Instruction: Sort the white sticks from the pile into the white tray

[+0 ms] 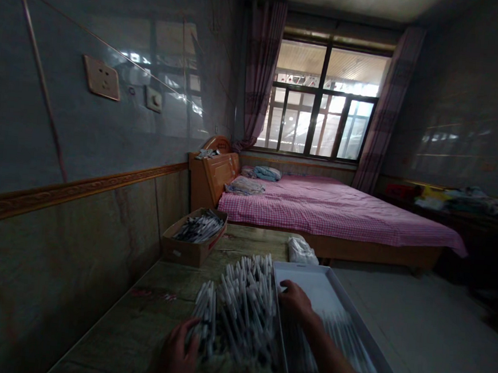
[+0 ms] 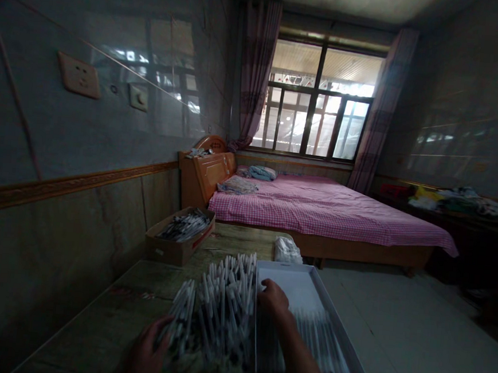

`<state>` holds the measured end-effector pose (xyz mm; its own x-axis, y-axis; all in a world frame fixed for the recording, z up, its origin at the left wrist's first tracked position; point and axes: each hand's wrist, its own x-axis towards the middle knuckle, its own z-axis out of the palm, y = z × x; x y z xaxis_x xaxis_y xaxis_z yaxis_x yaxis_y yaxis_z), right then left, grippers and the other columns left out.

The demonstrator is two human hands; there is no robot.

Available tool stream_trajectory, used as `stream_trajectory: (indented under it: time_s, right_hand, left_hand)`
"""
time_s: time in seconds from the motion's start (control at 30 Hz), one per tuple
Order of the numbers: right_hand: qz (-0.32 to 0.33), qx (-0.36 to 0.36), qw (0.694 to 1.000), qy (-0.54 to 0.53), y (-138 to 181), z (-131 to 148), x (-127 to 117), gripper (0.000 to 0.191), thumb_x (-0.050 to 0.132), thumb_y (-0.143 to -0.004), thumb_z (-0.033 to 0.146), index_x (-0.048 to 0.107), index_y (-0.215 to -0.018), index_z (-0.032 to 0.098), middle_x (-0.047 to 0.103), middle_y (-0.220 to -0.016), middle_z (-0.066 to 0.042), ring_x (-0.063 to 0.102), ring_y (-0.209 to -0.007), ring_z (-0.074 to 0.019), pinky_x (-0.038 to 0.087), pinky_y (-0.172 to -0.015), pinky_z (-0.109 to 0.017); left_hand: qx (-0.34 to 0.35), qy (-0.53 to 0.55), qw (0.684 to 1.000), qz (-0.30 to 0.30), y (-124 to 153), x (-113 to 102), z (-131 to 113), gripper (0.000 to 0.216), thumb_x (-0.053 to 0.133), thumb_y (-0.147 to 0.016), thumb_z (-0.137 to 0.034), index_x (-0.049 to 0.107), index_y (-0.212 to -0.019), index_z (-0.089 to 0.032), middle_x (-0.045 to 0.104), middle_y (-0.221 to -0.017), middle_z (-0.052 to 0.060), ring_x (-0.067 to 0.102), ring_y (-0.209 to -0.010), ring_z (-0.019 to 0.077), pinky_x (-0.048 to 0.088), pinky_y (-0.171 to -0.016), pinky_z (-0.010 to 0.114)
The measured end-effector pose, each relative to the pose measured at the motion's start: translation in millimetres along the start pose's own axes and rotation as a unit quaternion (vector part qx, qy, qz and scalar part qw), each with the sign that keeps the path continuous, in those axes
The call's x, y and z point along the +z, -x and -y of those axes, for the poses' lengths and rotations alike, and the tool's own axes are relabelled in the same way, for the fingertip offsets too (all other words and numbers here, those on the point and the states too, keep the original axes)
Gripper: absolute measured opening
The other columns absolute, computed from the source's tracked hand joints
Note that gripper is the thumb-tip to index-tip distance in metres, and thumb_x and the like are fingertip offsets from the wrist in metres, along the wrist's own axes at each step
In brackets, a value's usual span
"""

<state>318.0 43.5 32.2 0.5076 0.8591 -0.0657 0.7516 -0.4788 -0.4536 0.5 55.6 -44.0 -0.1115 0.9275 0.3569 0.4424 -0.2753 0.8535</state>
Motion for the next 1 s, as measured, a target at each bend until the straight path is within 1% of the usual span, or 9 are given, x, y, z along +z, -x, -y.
stream_trajectory:
  time_s: [0.07,0.2,0.43,0.57,0.7,0.83,0.9,0.93,1.0]
  right_hand:
    - [0.003,-0.006,1.000,0.016,4.0,0.5,0.1,0.044,0.054,-0.082,0.028,0.064,-0.124,0.021,0.074,-0.113,-0.006,0.068,-0.101,-0.0191,0.046,-0.076,-0.026]
    - [0.001,-0.013,0.998,0.053,12.7,1.6,-1.9,0.038,0.049,-0.089,0.032,0.065,-0.121,0.020,0.071,-0.119,-0.010,0.066,-0.109,-0.0219,0.045,-0.081,-0.029]
    - [-0.003,-0.040,0.992,0.120,21.9,3.8,-3.7,0.033,0.047,-0.093,0.034,0.067,-0.117,0.022,0.074,-0.109,-0.013,0.069,-0.103,-0.0252,0.045,-0.078,-0.031]
    - [-0.004,-0.063,0.989,0.133,22.0,1.3,-5.5,0.033,0.046,-0.094,0.032,0.067,-0.118,0.022,0.075,-0.105,-0.013,0.070,-0.099,-0.0262,0.045,-0.075,-0.031]
    - [-0.024,-0.082,0.988,0.127,27.0,3.1,-18.8,0.035,0.045,-0.092,0.025,0.067,-0.119,0.020,0.073,-0.112,-0.014,0.068,-0.103,-0.0263,0.046,-0.078,-0.032]
    - [-0.072,-0.136,0.985,0.081,57.6,16.9,-23.9,0.041,0.034,-0.095,0.025,0.061,-0.126,0.022,0.066,-0.126,-0.008,0.064,-0.110,-0.0205,0.045,-0.086,-0.028]
    - [-0.091,-0.204,0.974,-0.021,85.1,26.8,-12.9,0.040,0.034,-0.095,0.030,0.062,-0.123,0.022,0.068,-0.119,-0.007,0.066,-0.101,-0.0196,0.048,-0.082,-0.026]
    - [-0.081,-0.228,0.969,-0.057,100.3,31.8,-3.9,0.039,0.035,-0.095,0.032,0.063,-0.121,0.023,0.069,-0.117,-0.006,0.067,-0.098,-0.0192,0.049,-0.081,-0.026]
    - [-0.041,-0.244,0.965,-0.083,129.5,41.2,18.1,0.036,0.039,-0.091,0.027,0.065,-0.116,0.025,0.070,-0.112,-0.005,0.068,-0.095,-0.0191,0.050,-0.078,-0.025]
  left_hand:
    - [0.006,-0.005,1.000,0.000,-0.1,-1.1,-2.4,0.030,0.049,-0.075,-0.036,0.072,-0.090,-0.022,0.075,-0.098,0.010,0.069,-0.096,0.0293,0.053,-0.089,0.045]
    - [0.006,-0.015,1.000,0.006,-0.1,-3.4,-7.3,0.030,0.049,-0.075,-0.035,0.071,-0.090,-0.022,0.074,-0.097,0.011,0.069,-0.095,0.0294,0.053,-0.089,0.045]
    - [-0.008,-0.003,1.000,-0.009,5.7,-3.8,-18.2,0.032,0.046,-0.076,-0.028,0.069,-0.096,-0.019,0.073,-0.102,0.012,0.067,-0.101,0.0287,0.051,-0.094,0.046]
    - [-0.029,0.000,0.999,-0.030,10.6,-4.5,-21.6,0.032,0.044,-0.079,-0.022,0.066,-0.102,-0.019,0.071,-0.106,0.012,0.065,-0.105,0.0265,0.049,-0.096,0.044]
    - [-0.051,0.024,0.997,-0.045,14.1,-4.7,-23.7,0.035,0.042,-0.080,-0.017,0.064,-0.108,-0.019,0.070,-0.112,0.012,0.064,-0.110,0.0241,0.048,-0.098,0.040]
    - [-0.067,0.046,0.996,-0.039,15.8,-3.7,-24.7,0.036,0.042,-0.083,-0.016,0.062,-0.112,-0.018,0.069,-0.117,0.013,0.063,-0.113,0.0242,0.048,-0.100,0.041]
    - [-0.072,0.069,0.994,-0.040,15.7,-2.5,-23.8,0.036,0.042,-0.084,-0.015,0.062,-0.114,-0.017,0.069,-0.118,0.014,0.064,-0.113,0.0238,0.048,-0.100,0.041]
    - [-0.076,0.085,0.993,-0.043,15.5,-1.8,-22.9,0.036,0.043,-0.084,-0.014,0.062,-0.114,-0.017,0.070,-0.118,0.013,0.064,-0.113,0.0236,0.049,-0.100,0.040]
    - [-0.087,0.118,0.988,-0.052,15.0,-0.5,-20.7,0.035,0.043,-0.084,-0.012,0.061,-0.113,-0.018,0.070,-0.117,0.013,0.066,-0.111,0.0229,0.051,-0.097,0.040]
